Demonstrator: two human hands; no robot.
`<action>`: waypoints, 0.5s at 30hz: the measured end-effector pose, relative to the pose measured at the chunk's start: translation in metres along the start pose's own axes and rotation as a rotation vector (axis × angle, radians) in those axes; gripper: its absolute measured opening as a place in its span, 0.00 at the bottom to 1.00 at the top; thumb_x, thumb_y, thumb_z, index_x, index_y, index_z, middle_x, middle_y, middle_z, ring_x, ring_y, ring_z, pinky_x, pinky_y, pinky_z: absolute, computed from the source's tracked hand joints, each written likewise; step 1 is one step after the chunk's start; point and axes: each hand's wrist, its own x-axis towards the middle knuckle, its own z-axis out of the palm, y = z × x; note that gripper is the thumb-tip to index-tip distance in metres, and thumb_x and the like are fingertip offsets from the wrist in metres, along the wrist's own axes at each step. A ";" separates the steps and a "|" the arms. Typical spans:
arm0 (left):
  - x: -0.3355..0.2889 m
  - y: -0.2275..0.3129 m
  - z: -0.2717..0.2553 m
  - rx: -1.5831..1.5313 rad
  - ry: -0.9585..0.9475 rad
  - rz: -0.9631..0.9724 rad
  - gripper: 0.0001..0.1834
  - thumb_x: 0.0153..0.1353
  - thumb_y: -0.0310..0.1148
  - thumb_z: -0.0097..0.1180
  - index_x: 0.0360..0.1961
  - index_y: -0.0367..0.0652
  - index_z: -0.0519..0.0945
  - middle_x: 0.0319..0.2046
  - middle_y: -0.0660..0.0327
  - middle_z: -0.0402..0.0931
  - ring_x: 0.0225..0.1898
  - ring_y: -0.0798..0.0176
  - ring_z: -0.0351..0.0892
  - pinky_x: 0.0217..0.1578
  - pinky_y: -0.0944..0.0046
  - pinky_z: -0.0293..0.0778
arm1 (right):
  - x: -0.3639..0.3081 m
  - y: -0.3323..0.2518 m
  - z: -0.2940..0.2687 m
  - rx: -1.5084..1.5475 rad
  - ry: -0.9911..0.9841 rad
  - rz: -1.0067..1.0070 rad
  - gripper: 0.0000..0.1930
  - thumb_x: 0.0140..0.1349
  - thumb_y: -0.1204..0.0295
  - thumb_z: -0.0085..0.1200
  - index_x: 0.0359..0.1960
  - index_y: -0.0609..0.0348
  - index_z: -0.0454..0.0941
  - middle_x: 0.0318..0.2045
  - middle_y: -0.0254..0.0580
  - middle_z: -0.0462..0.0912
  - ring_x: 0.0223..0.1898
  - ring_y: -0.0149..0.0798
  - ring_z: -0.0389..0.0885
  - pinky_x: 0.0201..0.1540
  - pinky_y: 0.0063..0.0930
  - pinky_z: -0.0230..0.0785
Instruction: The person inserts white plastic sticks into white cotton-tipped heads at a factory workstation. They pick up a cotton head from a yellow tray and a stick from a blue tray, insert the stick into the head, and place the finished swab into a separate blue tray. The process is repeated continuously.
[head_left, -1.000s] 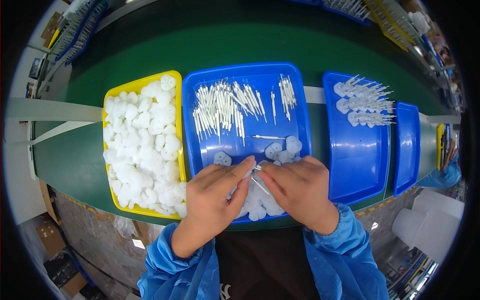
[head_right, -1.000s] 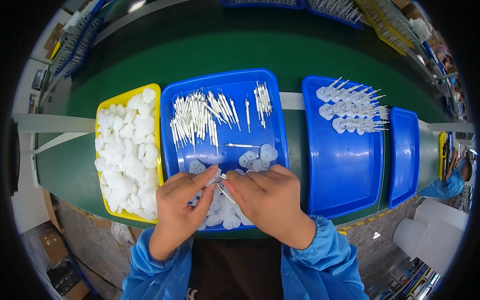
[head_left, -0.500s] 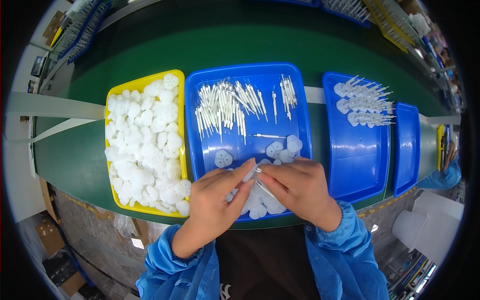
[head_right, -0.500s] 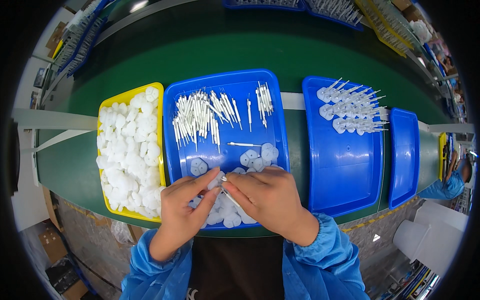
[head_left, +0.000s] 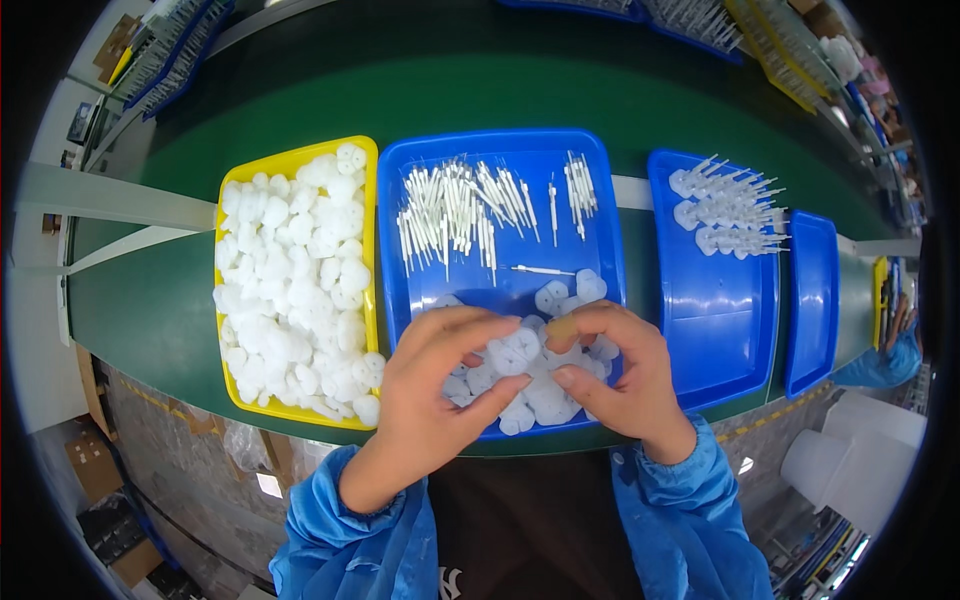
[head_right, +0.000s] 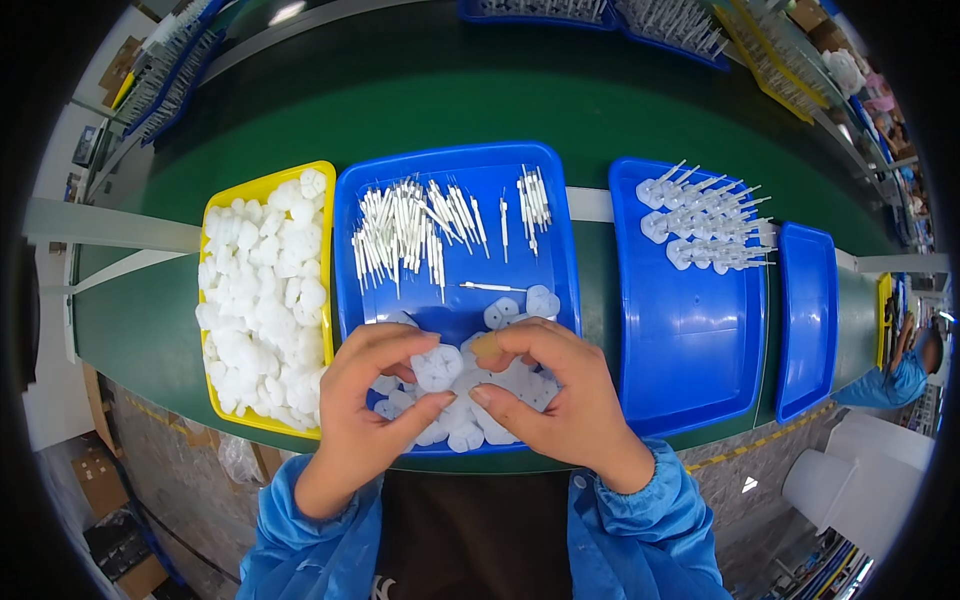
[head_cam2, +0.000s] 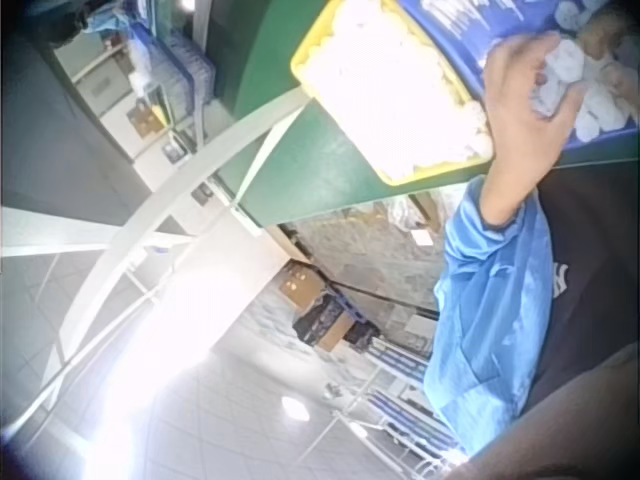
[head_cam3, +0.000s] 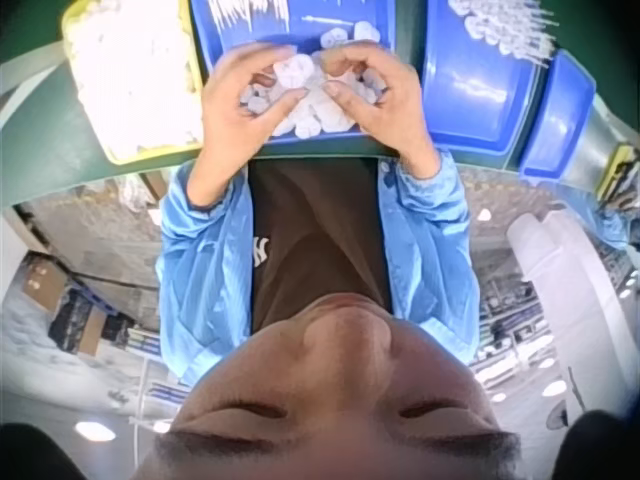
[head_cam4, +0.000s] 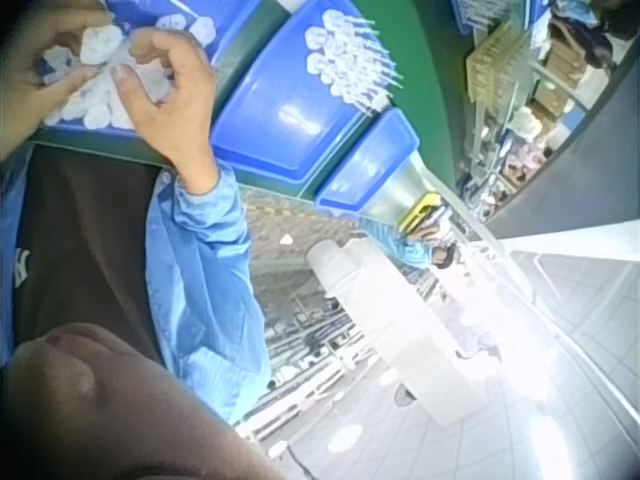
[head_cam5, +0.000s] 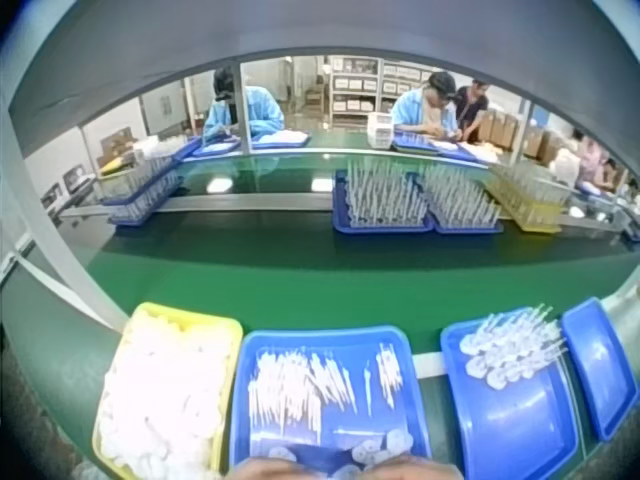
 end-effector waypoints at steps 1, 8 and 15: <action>-0.001 0.001 0.002 0.035 -0.003 0.056 0.29 0.53 0.22 0.82 0.59 0.44 0.90 0.53 0.57 0.86 0.50 0.55 0.86 0.48 0.59 0.84 | -0.001 -0.001 0.000 0.050 -0.015 0.016 0.18 0.62 0.73 0.77 0.52 0.58 0.88 0.39 0.39 0.91 0.40 0.35 0.90 0.43 0.32 0.75; -0.002 0.006 0.010 0.059 -0.016 0.237 0.31 0.52 0.19 0.80 0.59 0.42 0.90 0.56 0.56 0.86 0.53 0.51 0.86 0.51 0.57 0.81 | -0.009 -0.006 0.001 0.378 -0.104 0.258 0.14 0.73 0.77 0.69 0.56 0.63 0.82 0.39 0.35 0.87 0.37 0.25 0.82 0.43 0.24 0.75; -0.008 0.013 0.010 0.063 -0.037 0.251 0.30 0.53 0.17 0.80 0.60 0.37 0.89 0.56 0.50 0.86 0.54 0.50 0.88 0.54 0.57 0.84 | -0.023 -0.009 0.003 0.567 -0.096 0.246 0.15 0.74 0.78 0.68 0.58 0.62 0.80 0.43 0.36 0.87 0.40 0.27 0.86 0.46 0.24 0.78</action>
